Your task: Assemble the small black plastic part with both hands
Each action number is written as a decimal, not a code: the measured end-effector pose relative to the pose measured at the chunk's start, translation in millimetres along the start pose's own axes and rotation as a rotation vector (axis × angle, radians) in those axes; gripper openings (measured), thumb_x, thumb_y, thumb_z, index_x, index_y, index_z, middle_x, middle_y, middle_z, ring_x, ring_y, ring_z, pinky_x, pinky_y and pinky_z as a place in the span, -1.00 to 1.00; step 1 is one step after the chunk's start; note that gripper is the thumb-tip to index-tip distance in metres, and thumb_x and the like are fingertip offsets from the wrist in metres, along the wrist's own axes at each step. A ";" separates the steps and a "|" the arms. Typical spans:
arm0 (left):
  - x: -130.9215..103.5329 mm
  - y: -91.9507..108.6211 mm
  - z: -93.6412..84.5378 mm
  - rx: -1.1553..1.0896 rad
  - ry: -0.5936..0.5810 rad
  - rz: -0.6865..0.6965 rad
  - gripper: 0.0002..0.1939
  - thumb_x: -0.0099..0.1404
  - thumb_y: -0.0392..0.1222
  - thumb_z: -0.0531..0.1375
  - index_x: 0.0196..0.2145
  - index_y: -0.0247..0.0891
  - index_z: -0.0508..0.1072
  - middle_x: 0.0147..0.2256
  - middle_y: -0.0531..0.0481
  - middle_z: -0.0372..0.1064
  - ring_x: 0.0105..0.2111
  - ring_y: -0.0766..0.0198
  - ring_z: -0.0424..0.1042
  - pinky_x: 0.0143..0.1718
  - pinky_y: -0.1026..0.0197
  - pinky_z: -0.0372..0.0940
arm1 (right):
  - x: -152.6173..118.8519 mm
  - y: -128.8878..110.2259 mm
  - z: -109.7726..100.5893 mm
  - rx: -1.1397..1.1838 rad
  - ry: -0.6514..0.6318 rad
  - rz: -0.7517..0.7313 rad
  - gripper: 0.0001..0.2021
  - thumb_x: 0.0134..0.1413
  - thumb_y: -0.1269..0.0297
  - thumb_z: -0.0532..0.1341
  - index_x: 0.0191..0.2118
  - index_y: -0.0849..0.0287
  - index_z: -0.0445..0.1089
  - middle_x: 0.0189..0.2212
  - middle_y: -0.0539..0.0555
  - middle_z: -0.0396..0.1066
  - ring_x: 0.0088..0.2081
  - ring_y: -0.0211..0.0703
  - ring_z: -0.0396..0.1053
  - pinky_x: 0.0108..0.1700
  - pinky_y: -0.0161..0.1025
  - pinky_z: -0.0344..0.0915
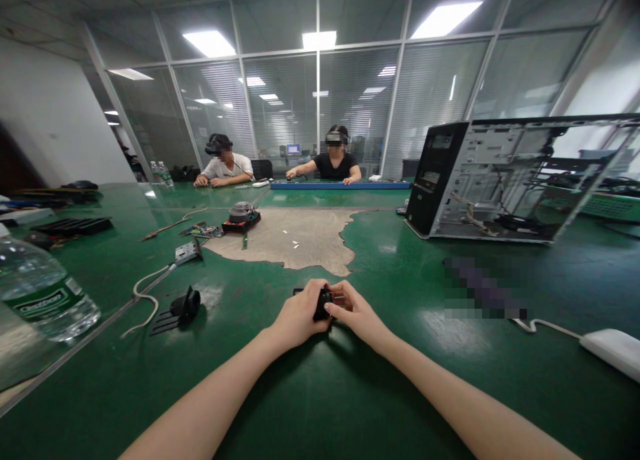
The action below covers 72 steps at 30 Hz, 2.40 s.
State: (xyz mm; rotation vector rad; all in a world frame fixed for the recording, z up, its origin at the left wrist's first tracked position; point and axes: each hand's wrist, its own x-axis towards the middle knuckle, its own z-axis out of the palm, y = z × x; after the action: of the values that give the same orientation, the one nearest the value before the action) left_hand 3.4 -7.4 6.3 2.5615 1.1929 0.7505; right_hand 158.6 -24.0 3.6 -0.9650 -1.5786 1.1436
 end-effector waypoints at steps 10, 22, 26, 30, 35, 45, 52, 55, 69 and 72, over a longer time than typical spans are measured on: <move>0.7 -2.1 3.0 0.017 0.013 0.012 -0.42 0.01 -0.21 0.16 -0.02 -0.16 0.00 -0.07 -0.07 0.13 -0.19 0.15 0.32 -0.24 0.12 0.27 | 2.5 6.3 1.4 -0.041 0.074 0.022 -0.79 -0.05 0.21 0.15 -0.26 0.14 0.22 -0.31 0.03 0.29 -0.27 -0.21 0.30 -0.22 -0.19 0.27; 0.7 -1.5 1.3 0.009 0.002 -0.004 -0.43 0.03 -0.19 0.15 -0.03 -0.17 0.00 -0.07 -0.06 0.14 -0.18 0.14 0.31 -0.23 0.12 0.27 | 0.4 2.3 0.6 0.036 0.043 0.023 -0.81 -0.06 0.20 0.16 -0.31 0.15 0.21 -0.33 0.00 0.29 -0.30 -0.24 0.32 -0.24 -0.21 0.28; 1.0 -0.8 0.7 0.003 -0.006 -0.011 -0.43 0.02 -0.19 0.15 -0.02 -0.16 0.00 -0.06 -0.07 0.13 -0.17 0.14 0.31 -0.23 0.12 0.26 | 2.5 2.4 0.4 -0.002 0.083 0.064 -0.75 -0.09 0.19 0.18 -0.26 0.16 0.22 -0.30 0.04 0.30 -0.24 -0.19 0.30 -0.17 -0.17 0.26; 0.6 0.5 -1.1 0.001 -0.021 -0.031 -0.42 0.01 -0.20 0.16 -0.03 -0.14 0.01 -0.07 -0.06 0.13 -0.19 0.14 0.32 -0.25 0.12 0.26 | -0.5 0.2 -2.7 0.023 -0.011 0.027 -0.76 -0.11 0.22 0.21 -0.28 0.13 0.22 -0.32 0.01 0.32 -0.22 -0.20 0.31 -0.13 -0.18 0.24; 0.3 0.8 -2.3 -0.011 -0.017 -0.030 -0.42 0.02 -0.20 0.17 -0.03 -0.15 0.00 -0.06 -0.06 0.13 -0.20 0.15 0.33 -0.25 0.13 0.26 | -0.9 -0.9 -2.0 0.090 0.002 0.036 -0.81 -0.10 0.23 0.20 -0.33 0.13 0.21 -0.33 -0.03 0.30 -0.30 -0.25 0.32 -0.22 -0.23 0.27; 0.6 0.6 -3.6 -0.035 -0.034 -0.053 -0.42 0.00 -0.22 0.18 -0.03 -0.14 0.02 -0.07 -0.06 0.14 -0.19 0.13 0.33 -0.23 0.12 0.25 | 2.0 4.4 -1.2 -0.024 0.004 0.051 -0.74 -0.05 0.17 0.15 -0.21 0.14 0.22 -0.25 0.06 0.32 -0.19 -0.17 0.30 -0.12 -0.16 0.24; 0.2 1.3 -6.0 -0.048 -0.027 -0.039 -0.42 0.01 -0.21 0.18 -0.03 -0.14 0.02 -0.06 -0.06 0.14 -0.20 0.14 0.33 -0.22 0.12 0.25 | 0.1 2.0 0.1 -0.023 0.003 0.014 -0.79 -0.02 0.17 0.13 -0.23 0.11 0.20 -0.27 0.03 0.32 -0.21 -0.19 0.31 -0.15 -0.19 0.26; 0.4 1.4 -5.8 -0.056 -0.028 -0.047 -0.42 0.00 -0.22 0.18 -0.04 -0.13 0.02 -0.08 -0.04 0.15 -0.20 0.15 0.32 -0.22 0.12 0.25 | 0.9 3.6 0.5 -0.031 0.016 0.023 -0.79 -0.01 0.15 0.12 -0.24 0.11 0.20 -0.30 0.02 0.32 -0.23 -0.19 0.32 -0.16 -0.19 0.27; 1.5 0.1 -3.7 -0.055 -0.025 -0.052 -0.41 -0.01 -0.24 0.19 -0.04 -0.13 0.03 -0.09 -0.04 0.16 -0.23 0.14 0.34 -0.25 0.13 0.25 | 1.9 2.0 -0.2 -0.021 0.011 0.034 -0.77 -0.01 0.14 0.12 -0.23 0.11 0.22 -0.29 0.02 0.31 -0.27 -0.19 0.33 -0.20 -0.21 0.28; 1.0 0.2 -4.1 -0.053 -0.023 -0.042 -0.43 -0.01 -0.21 0.19 -0.05 -0.14 0.04 -0.09 -0.04 0.16 -0.24 0.14 0.34 -0.26 0.13 0.25 | 2.7 3.8 -0.9 0.013 0.024 0.031 -0.79 0.00 0.12 0.10 -0.28 0.12 0.23 -0.34 -0.01 0.29 -0.32 -0.23 0.32 -0.25 -0.25 0.29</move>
State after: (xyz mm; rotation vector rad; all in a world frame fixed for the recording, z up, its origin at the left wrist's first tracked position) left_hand 1.9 -6.9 10.2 2.4881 1.1995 0.7314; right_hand 159.0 -20.2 0.7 -0.9940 -1.5401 1.1575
